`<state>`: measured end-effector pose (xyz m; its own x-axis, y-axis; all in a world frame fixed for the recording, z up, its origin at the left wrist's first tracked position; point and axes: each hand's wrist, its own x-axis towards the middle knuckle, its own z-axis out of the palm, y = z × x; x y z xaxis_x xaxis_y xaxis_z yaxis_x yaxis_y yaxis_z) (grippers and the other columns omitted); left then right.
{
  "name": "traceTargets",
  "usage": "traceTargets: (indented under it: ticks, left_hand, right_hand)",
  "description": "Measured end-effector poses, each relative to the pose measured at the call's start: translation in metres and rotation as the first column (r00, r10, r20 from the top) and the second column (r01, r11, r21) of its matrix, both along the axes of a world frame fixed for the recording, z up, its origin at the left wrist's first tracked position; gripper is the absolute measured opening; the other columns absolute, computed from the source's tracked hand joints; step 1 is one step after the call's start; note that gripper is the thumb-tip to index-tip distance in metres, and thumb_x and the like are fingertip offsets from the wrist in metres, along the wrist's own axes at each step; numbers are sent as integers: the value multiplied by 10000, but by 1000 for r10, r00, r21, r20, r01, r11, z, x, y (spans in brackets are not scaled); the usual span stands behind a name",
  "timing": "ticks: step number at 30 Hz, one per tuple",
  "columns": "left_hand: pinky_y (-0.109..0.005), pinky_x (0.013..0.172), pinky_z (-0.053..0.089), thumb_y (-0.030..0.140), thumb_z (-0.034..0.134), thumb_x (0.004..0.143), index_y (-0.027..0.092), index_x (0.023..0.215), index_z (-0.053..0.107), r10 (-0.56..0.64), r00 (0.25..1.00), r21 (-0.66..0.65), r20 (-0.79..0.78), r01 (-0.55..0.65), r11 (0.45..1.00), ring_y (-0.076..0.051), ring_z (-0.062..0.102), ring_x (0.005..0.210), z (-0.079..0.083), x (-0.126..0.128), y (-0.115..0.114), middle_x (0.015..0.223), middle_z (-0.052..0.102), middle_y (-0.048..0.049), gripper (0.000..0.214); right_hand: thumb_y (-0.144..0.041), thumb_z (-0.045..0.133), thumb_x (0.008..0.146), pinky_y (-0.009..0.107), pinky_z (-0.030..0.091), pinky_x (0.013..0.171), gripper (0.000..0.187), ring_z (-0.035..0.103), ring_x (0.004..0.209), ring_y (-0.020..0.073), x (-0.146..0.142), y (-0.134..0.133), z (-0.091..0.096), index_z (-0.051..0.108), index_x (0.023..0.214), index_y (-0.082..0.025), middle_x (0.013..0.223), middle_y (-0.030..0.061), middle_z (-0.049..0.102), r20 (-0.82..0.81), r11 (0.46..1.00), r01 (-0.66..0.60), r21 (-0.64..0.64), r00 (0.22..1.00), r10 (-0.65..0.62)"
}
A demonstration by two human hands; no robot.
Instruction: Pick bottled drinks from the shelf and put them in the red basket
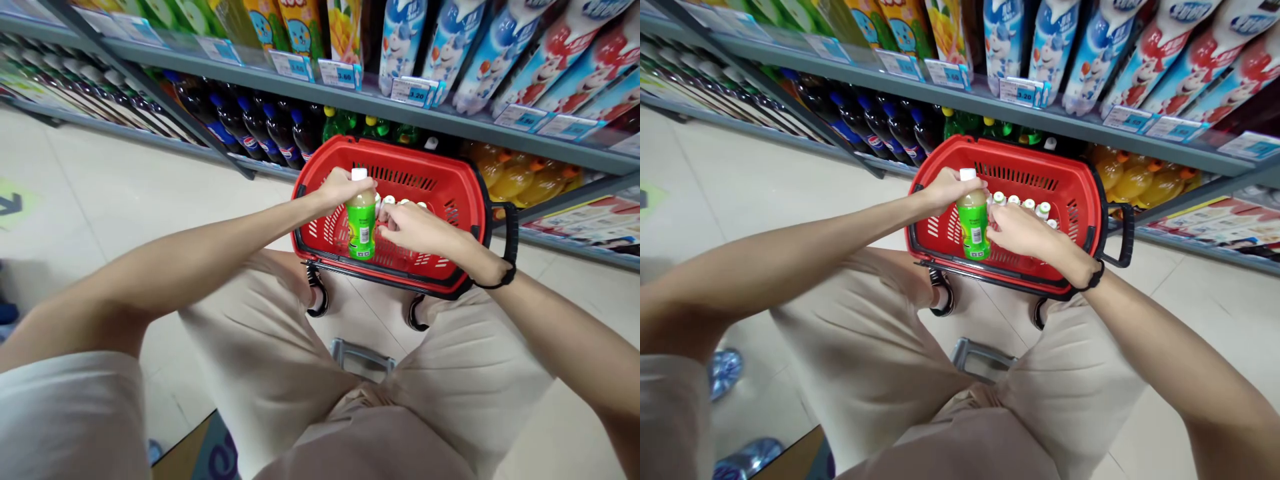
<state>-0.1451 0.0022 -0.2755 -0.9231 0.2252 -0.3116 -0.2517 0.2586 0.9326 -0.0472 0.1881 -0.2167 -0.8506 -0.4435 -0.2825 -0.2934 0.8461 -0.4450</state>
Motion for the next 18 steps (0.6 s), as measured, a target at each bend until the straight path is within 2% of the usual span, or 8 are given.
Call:
traceTargets:
  ticks: [6,11,14,18]
  left_hand:
    - [-316,746,560,300,851,750,192,710,723,-2,1000,-18,-9,2,1000,-213,694,772,-11,-6,6,698,735,-46,172]
    - [-261,606,435,329,849,739,162,697,730,-42,999,-181,-16,38,983,-162,613,708,-20,-4,14,707,695,-29,210]
    - [-265,557,354,341,849,739,164,643,679,-75,997,-226,-21,68,972,-137,549,652,-19,-1,17,677,638,-13,264]
    - [-282,552,317,322,847,749,176,602,611,-113,993,-246,-36,101,964,-127,487,623,-12,2,19,655,587,-6,314]
  right_hand:
    - [-239,630,1008,352,429,729,112,706,848,274,1,2,1,707,1068,-183,921,112,771,-31,1000,-2,26,1000,3]
    - [-236,609,1021,362,451,755,117,702,844,273,1,4,-2,715,1035,-189,914,116,768,-41,1000,19,17,999,-18]
    - [-230,584,1023,372,461,762,142,702,834,274,0,4,-3,717,1048,-188,932,121,771,-48,999,39,20,998,-38]
    - [-216,549,1024,377,443,730,172,721,837,288,-3,5,-1,709,1077,-180,971,127,778,-38,997,66,28,997,-65]
